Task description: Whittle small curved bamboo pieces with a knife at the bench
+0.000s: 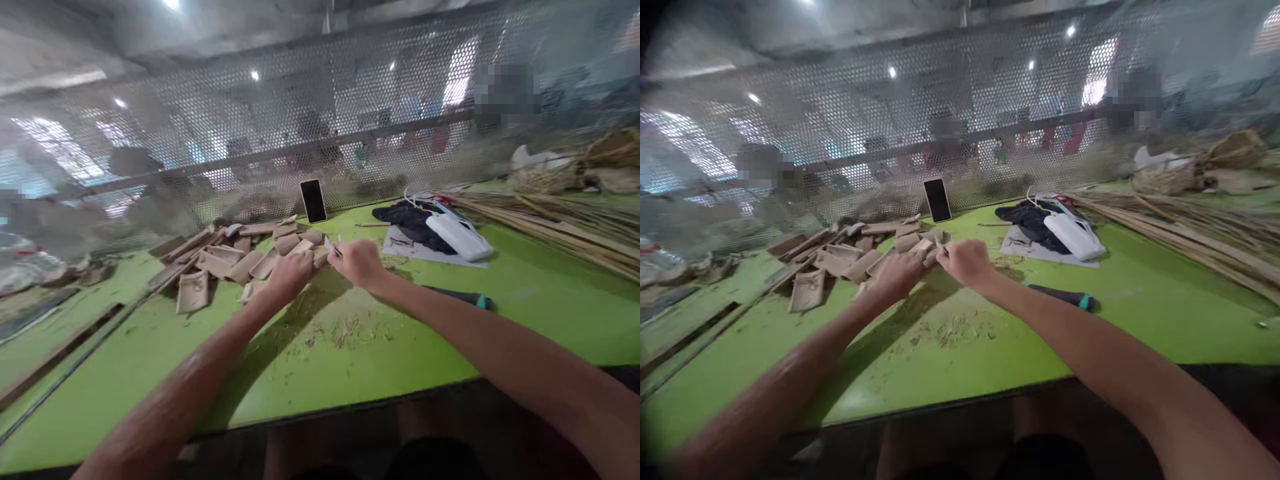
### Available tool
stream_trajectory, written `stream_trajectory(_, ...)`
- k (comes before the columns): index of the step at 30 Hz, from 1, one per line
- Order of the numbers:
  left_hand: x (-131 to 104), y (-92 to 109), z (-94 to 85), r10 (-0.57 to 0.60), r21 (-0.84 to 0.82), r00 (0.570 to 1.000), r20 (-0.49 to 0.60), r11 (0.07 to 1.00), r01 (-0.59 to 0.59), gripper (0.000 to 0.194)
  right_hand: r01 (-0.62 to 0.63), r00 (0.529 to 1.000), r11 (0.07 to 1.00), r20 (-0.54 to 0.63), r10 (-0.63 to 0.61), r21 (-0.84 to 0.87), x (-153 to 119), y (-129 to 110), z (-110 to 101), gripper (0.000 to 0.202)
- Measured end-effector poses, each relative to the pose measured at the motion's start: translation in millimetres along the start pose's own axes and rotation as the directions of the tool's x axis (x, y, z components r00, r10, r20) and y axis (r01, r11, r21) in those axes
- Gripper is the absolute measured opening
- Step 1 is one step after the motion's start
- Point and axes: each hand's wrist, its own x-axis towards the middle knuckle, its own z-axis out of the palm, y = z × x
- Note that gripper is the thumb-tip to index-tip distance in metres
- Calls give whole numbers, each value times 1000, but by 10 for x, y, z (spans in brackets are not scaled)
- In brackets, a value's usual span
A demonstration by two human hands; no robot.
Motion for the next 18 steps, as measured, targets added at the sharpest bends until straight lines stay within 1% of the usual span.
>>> stream_trajectory(2, -24, 9, -30, 31, -5, 999, 7, 999, -31, 30, 140, 989, 989, -51, -137, 48, -49, -100, -42, 37)
stream_trajectory(4, -36, 19, -50, 34, -8, 999, 14, 999, -34, 29, 189, 980, 979, -74, -183, 74, -73, -147, -61, 35)
stream_trajectory(5, -35, 24, -55, 21, -6, 1000, 22, 1000, -21, 29, 179, 982, 980, -71, -173, 86, -73, -146, -62, 35)
stream_trajectory(8, -22, 26, -49, -28, -11, 999, 30, 1000, 28, 38, 42, 999, 997, -28, -40, 70, -52, -94, -48, 37)
stream_trajectory(9, -18, 21, -42, -29, -17, 999, 30, 999, 30, 40, 25, 1000, 998, -20, -24, 63, -45, -79, -47, 37)
stream_trajectory(10, -15, 14, -35, -24, -24, 999, 31, 999, 25, 39, 35, 999, 997, -21, -34, 62, -42, -73, -48, 36)
stream_trajectory(13, -10, -10, -14, -12, -47, 1000, 17, 999, 13, 32, 117, 992, 990, -47, -114, 82, -37, -90, -66, 37)
stream_trajectory(14, -8, -16, -8, -19, -46, 1000, 11, 999, 20, 33, 102, 994, 992, -57, -98, 74, -35, -98, -73, 37)
stream_trajectory(17, 2, -25, 5, -31, -36, 999, 7, 999, 31, 39, 0, 999, 999, -46, 2, 54, -29, -112, -92, 36)
stream_trajectory(18, 6, -26, 9, -25, -39, 1000, 12, 999, 26, 40, 1, 999, 998, -36, 1, 64, -30, -115, -97, 37)
